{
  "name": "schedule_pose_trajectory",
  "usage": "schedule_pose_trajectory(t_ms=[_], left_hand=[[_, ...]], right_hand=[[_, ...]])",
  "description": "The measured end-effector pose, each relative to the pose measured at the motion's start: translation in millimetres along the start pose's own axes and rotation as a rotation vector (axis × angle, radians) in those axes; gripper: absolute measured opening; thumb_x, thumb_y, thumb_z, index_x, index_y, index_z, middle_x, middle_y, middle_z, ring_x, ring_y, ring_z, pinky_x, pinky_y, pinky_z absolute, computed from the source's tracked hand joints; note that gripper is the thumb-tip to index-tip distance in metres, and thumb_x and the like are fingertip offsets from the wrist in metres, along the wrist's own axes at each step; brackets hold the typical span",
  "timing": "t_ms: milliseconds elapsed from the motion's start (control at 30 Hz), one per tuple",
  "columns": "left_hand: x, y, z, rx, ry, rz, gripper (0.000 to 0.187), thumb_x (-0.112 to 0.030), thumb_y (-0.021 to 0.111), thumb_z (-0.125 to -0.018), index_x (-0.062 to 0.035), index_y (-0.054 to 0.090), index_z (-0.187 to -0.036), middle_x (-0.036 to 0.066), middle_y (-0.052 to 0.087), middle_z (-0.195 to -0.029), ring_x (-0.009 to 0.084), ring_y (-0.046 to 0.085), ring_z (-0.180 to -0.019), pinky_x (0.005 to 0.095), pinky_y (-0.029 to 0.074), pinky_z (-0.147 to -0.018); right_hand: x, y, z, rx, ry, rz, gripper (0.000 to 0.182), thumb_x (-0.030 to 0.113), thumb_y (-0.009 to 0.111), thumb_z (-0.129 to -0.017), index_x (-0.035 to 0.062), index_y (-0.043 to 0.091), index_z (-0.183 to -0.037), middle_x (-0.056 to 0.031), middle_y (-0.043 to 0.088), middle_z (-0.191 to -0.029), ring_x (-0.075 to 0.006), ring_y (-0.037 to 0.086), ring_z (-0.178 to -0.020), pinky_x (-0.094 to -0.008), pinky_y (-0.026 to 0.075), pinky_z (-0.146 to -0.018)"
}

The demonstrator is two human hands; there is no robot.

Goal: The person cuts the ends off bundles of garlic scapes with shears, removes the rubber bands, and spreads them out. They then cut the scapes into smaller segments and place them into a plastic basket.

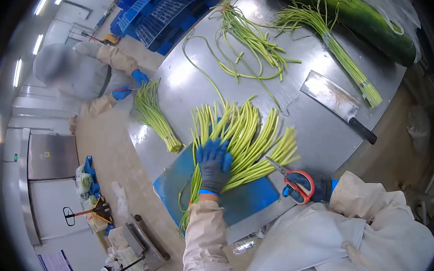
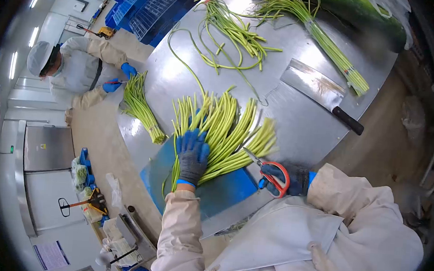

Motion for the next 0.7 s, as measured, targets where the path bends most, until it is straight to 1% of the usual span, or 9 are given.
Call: schedule_pose_trajectory(t_ms=[33, 167, 300, 433, 467, 500, 567, 633, 700], left_hand=[[6, 11, 6, 0.108, 0.007, -0.059, 0.041, -0.024, 0.049, -0.086, -0.0111, 0.049, -0.125, 0.017, 0.041, -0.132, 0.037, 0.034, -0.123, 0.0503, 0.02, -0.104], [21, 16, 2, -0.023, -0.125, -0.111, 0.041, -0.029, 0.047, -0.087, -0.0098, 0.049, -0.123, 0.017, 0.04, -0.133, 0.0387, 0.031, -0.125, 0.0514, 0.017, -0.104], [-24, 18, 10, 0.135, -0.038, -0.102, 0.055, -0.034, 0.05, -0.085, -0.0049, 0.039, -0.131, 0.019, 0.037, -0.134, 0.0392, 0.028, -0.127, 0.0514, 0.016, -0.105], [-46, 10, 21, 0.158, -0.073, 0.106, 0.058, -0.032, 0.052, -0.084, -0.0047, 0.036, -0.133, 0.018, 0.039, -0.132, 0.0364, 0.036, -0.121, 0.0483, 0.023, -0.103], [-42, 4, 17, 0.135, -0.105, 0.085, 0.049, -0.029, 0.053, -0.086, -0.003, 0.044, -0.127, 0.018, 0.049, -0.122, 0.0333, 0.046, -0.112, 0.0429, 0.032, -0.098], [-31, 10, 14, 0.135, -0.104, 0.089, 0.049, -0.029, 0.053, -0.086, -0.003, 0.044, -0.127, 0.018, 0.049, -0.122, 0.0333, 0.046, -0.112, 0.0429, 0.032, -0.098], [23, 24, 24, -0.086, -0.492, 0.478, 0.039, -0.025, 0.053, -0.087, -0.0009, 0.053, -0.118, 0.016, 0.059, -0.109, 0.028, 0.055, -0.101, 0.0369, 0.04, -0.091], [44, 29, 20, -0.128, -0.5, 0.487, 0.035, -0.024, 0.053, -0.088, -0.0002, 0.055, -0.115, 0.015, 0.061, -0.104, 0.0254, 0.056, -0.097, 0.0345, 0.042, -0.088], [51, 31, 24, -0.166, -0.514, 0.496, 0.032, -0.022, 0.052, -0.089, 0.0006, 0.057, -0.111, 0.014, 0.063, -0.099, 0.0228, 0.058, -0.093, 0.0321, 0.043, -0.086]], right_hand=[[-2, -3, 0, 0.0, 0.006, 0.004, 0.032, 0.037, 0.05, -0.09, 0.0044, 0.054, -0.088, -0.0132, 0.061, -0.079, -0.0122, 0.054, -0.053, -0.0254, 0.044, -0.047], [-4, -10, 0, 0.043, -0.007, 0.027, 0.041, 0.039, 0.047, -0.091, -0.0009, 0.056, -0.092, -0.0104, 0.059, -0.074, -0.0108, 0.054, -0.054, -0.0238, 0.044, -0.049], [-6, -11, 5, 0.026, 0.042, 0.011, 0.043, 0.04, 0.048, -0.09, -0.0017, 0.056, -0.091, -0.0093, 0.058, -0.069, -0.0116, 0.052, -0.052, -0.0242, 0.042, -0.046], [-11, -28, 19, 0.108, 0.073, 0.084, 0.044, 0.04, 0.049, -0.09, -0.0033, 0.057, -0.091, -0.0089, 0.057, -0.066, -0.0122, 0.051, -0.05, -0.0246, 0.04, -0.044], [-9, -26, 24, 0.194, 0.026, 0.087, 0.048, 0.041, 0.047, -0.09, -0.0058, 0.058, -0.092, -0.0083, 0.056, -0.064, -0.012, 0.051, -0.049, -0.0244, 0.04, -0.043], [-9, -29, 28, 0.19, 0.026, 0.088, 0.048, 0.041, 0.047, -0.09, -0.0058, 0.058, -0.092, -0.0083, 0.056, -0.064, -0.012, 0.051, -0.049, -0.0244, 0.04, -0.043], [-4, -33, 37, 0.096, -0.097, 0.044, 0.05, 0.041, 0.047, -0.091, -0.0073, 0.057, -0.091, -0.0085, 0.055, -0.062, -0.0122, 0.051, -0.051, -0.024, 0.04, -0.044], [-1, -34, 46, 0.097, -0.091, 0.003, 0.047, 0.041, 0.046, -0.091, -0.0054, 0.057, -0.093, -0.0098, 0.057, -0.066, -0.0124, 0.052, -0.053, -0.0235, 0.041, -0.047], [9, -37, 59, -0.056, -0.199, -0.144, 0.044, 0.04, 0.046, -0.092, -0.0029, 0.057, -0.095, -0.0107, 0.06, -0.073, -0.0123, 0.053, -0.055, -0.0231, 0.043, -0.051]])
Point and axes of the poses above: each hand's wrist, its own z-axis away from the middle knuckle, its own y-axis out of the palm, x = y × z, the point moved 6 cm from there along -z, towards the middle knuckle
